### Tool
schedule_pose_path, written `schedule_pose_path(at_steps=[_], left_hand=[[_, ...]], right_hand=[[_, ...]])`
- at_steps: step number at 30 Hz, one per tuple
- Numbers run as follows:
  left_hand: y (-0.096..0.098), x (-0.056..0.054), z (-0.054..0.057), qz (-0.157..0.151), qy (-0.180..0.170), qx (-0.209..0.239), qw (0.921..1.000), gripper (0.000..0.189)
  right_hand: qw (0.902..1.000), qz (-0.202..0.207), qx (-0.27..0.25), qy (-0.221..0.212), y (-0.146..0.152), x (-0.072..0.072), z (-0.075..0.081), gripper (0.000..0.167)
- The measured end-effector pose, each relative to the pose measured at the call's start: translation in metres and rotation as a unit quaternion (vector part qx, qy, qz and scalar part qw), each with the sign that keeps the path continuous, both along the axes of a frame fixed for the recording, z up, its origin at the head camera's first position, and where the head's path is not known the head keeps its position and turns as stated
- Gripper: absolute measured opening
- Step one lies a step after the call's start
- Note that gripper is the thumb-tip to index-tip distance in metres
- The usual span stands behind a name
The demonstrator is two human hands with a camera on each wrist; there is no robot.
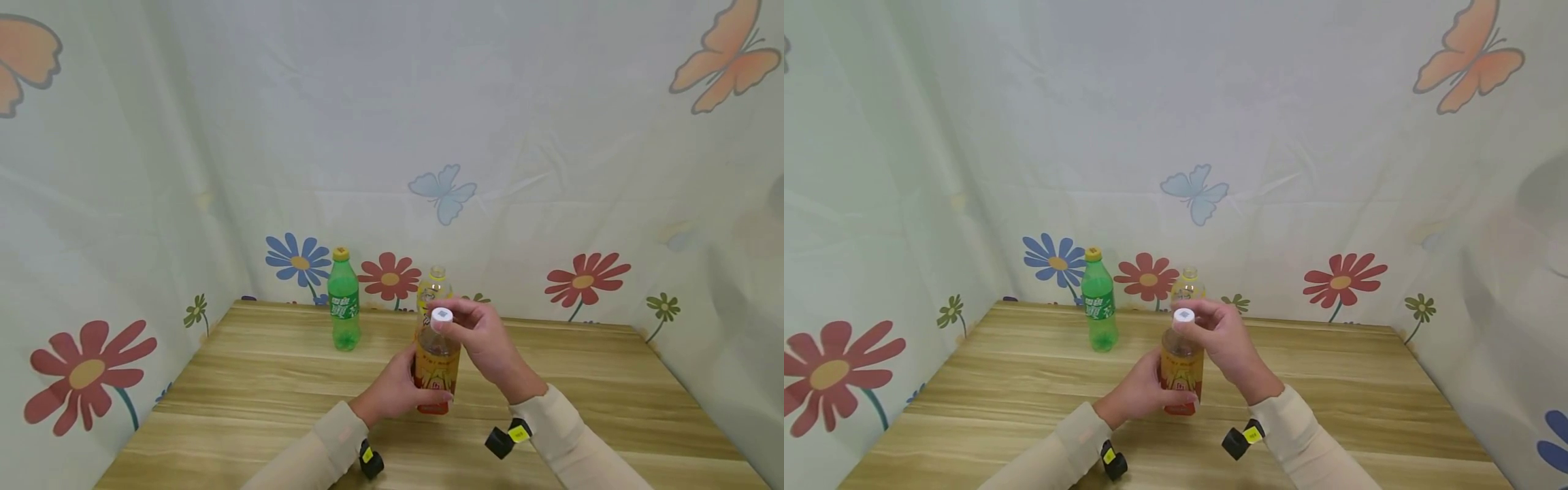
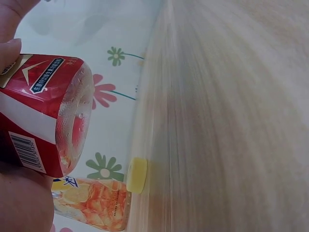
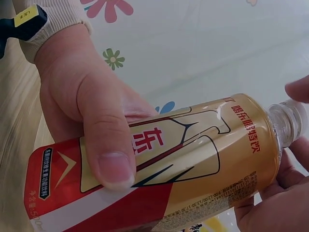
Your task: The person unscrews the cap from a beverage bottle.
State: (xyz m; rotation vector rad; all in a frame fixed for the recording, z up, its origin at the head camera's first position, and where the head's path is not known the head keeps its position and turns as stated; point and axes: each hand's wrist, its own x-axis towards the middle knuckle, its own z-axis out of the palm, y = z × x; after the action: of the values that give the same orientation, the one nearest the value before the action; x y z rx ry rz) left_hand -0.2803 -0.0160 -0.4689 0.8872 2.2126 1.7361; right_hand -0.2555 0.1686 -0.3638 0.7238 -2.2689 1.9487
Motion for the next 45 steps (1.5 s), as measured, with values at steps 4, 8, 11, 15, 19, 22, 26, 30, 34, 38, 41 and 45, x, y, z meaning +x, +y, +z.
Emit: schedule_pose_path(at_steps=[4, 8, 11, 15, 19, 22, 26, 30, 34, 38, 41, 45], left_hand=[[0.0, 0.0, 0.001, 0.002, 0.002, -0.002, 1.0, 0.067], [0.001, 0.001, 0.003, 0.005, 0.003, -0.004, 1.0, 0.069], [0.001, 0.002, 0.004, 0.009, 0.008, -0.007, 0.9999, 0.069], [0.002, 0.003, 0.005, 0.01, 0.019, -0.008, 0.9997, 0.069], [0.002, 0.003, 0.005, 0.009, 0.022, -0.009, 0.9997, 0.069], [0.002, 0.002, 0.005, 0.01, 0.018, -0.011, 0.9997, 0.068], [0.002, 0.003, 0.005, 0.012, 0.011, -0.009, 0.9998, 0.067], [0.001, 0.003, 0.005, 0.011, 0.006, -0.007, 0.9999, 0.068], [0.001, 0.003, 0.004, 0.007, 0.005, -0.003, 1.0, 0.068], [0.001, 0.003, 0.003, 0.005, 0.008, -0.001, 1.0, 0.068], [0.001, 0.004, 0.003, 0.007, 0.007, -0.003, 1.0, 0.068], [0.001, 0.004, 0.003, 0.008, 0.001, -0.002, 1.0, 0.067]], right_hand=[[0.9996, -0.027, 0.011, -0.004, -0.001, 0.002, 0.003, 0.047], [0.9963, -0.082, 0.025, -0.003, -0.004, 0.005, 0.007, 0.047], [0.9923, -0.119, 0.034, -0.006, -0.007, 0.008, 0.01, 0.046], [0.9874, -0.15, 0.048, -0.01, -0.01, 0.011, 0.012, 0.046], [0.9848, -0.164, 0.057, -0.005, -0.012, 0.013, 0.013, 0.046], [0.9843, -0.165, 0.062, -0.001, -0.012, 0.014, 0.014, 0.044], [0.9854, -0.157, 0.065, 0.005, -0.01, 0.013, 0.013, 0.042], [0.9871, -0.145, 0.065, 0.018, -0.008, 0.01, 0.011, 0.037], [0.99, -0.127, 0.056, 0.025, -0.005, 0.009, 0.01, 0.033], [0.9929, -0.109, 0.044, 0.021, -0.004, 0.009, 0.01, 0.033], [0.9939, -0.1, 0.042, 0.017, -0.004, 0.009, 0.009, 0.033], [0.9947, -0.092, 0.043, 0.015, -0.004, 0.009, 0.009, 0.033]])
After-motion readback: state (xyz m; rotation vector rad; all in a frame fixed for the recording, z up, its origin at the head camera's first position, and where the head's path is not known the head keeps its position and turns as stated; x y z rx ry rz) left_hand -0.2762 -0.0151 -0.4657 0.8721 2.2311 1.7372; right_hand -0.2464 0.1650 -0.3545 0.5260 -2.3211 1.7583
